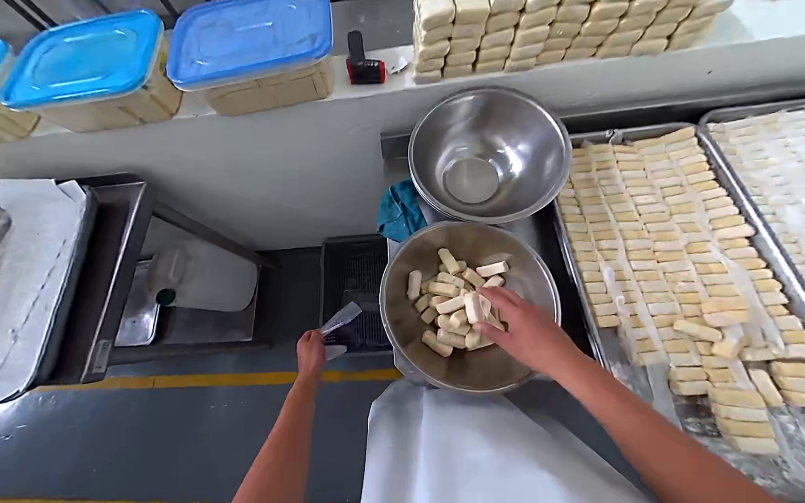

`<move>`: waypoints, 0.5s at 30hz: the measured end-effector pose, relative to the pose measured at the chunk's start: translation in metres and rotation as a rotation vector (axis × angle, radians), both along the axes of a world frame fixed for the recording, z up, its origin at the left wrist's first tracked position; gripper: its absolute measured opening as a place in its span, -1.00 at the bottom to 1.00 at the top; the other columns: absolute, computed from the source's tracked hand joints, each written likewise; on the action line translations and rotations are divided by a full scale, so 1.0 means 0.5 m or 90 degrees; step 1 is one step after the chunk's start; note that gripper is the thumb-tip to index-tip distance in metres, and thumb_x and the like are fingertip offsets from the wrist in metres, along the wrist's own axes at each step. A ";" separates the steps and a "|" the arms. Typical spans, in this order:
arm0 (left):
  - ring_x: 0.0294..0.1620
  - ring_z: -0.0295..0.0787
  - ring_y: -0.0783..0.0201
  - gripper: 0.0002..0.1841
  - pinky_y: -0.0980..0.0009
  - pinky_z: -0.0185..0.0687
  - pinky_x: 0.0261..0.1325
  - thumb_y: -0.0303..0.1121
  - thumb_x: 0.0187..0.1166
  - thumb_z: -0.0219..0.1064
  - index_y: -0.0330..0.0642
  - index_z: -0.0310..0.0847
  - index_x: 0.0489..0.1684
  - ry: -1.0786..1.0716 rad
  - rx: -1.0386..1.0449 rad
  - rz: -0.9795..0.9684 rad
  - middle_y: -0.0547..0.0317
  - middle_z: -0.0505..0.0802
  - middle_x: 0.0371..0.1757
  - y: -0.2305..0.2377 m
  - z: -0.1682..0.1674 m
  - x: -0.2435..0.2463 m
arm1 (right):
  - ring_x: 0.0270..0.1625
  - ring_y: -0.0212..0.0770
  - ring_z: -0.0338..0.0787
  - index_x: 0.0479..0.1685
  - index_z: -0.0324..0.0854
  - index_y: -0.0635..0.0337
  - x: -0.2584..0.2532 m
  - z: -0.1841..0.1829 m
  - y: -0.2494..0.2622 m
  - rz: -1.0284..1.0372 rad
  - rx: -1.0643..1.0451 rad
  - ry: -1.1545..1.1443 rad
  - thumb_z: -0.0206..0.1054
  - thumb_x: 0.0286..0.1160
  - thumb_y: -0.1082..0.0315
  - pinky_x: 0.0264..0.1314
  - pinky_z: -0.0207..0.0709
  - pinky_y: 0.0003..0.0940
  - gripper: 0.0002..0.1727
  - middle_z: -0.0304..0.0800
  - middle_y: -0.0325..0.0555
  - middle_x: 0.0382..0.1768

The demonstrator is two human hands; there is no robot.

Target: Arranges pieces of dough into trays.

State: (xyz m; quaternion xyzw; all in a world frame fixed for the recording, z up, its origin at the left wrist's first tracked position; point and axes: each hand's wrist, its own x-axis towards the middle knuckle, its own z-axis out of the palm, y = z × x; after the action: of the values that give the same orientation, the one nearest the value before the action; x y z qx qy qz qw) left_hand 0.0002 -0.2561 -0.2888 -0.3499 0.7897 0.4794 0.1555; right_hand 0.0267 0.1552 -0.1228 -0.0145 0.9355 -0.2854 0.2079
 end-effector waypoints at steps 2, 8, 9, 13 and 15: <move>-0.19 0.66 0.02 -0.55 0.09 0.62 -0.13 -0.17 0.89 -0.08 -0.38 0.51 0.37 -0.107 0.023 -0.007 -0.24 0.71 0.00 -0.013 -0.060 -0.036 | 0.56 0.20 0.55 0.77 0.33 -0.03 -0.033 -0.051 -0.021 -0.004 0.054 -0.019 0.40 0.61 -0.02 0.47 0.51 0.26 -0.25 0.51 0.11 0.58; 0.44 0.56 -0.35 -0.46 -0.33 0.58 0.26 -0.12 0.88 -0.04 -0.23 0.26 0.71 -0.036 0.075 0.019 -0.39 0.50 0.58 -0.002 0.004 -0.116 | 0.15 0.06 0.80 0.46 0.61 0.14 -0.030 -0.024 -0.016 -0.233 -0.110 0.036 0.46 0.51 0.33 0.23 0.68 0.12 -0.51 0.76 0.13 0.22; 0.40 0.63 -0.29 -0.46 -0.26 0.64 0.23 -0.15 0.86 -0.01 -0.22 0.24 0.73 0.022 0.082 0.004 -0.34 0.53 0.57 0.003 0.032 -0.124 | 0.12 0.05 0.83 0.47 0.58 0.17 -0.036 -0.017 -0.015 -0.299 -0.163 0.056 0.43 0.51 0.35 0.20 0.71 0.11 -0.49 0.77 0.14 0.20; 0.31 0.70 0.02 -0.45 0.01 0.73 0.17 -0.23 0.79 0.06 -0.17 0.18 0.75 0.182 0.163 -0.020 -0.15 0.56 0.53 0.054 0.127 -0.130 | 0.44 0.16 0.71 0.83 0.19 0.10 -0.056 -0.004 -0.002 -0.286 -0.176 0.013 0.32 0.66 0.24 0.48 0.57 0.22 -0.27 0.62 0.23 0.48; 0.34 0.69 0.14 -0.45 0.16 0.72 0.21 -0.26 0.82 -0.04 -0.22 0.09 0.77 0.223 0.175 -0.076 -0.12 0.52 0.57 0.079 0.178 -0.129 | 0.51 0.11 0.66 0.82 0.22 0.09 -0.041 0.017 0.017 -0.207 -0.124 0.045 0.25 0.73 0.23 0.52 0.53 0.20 -0.33 0.56 0.14 0.57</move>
State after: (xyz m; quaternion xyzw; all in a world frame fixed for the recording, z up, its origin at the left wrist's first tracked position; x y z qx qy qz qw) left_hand -0.0642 -0.2164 -0.1998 -0.1895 0.7513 0.6256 0.0905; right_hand 0.0063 0.1637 -0.1145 0.1071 0.9002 -0.4035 0.1236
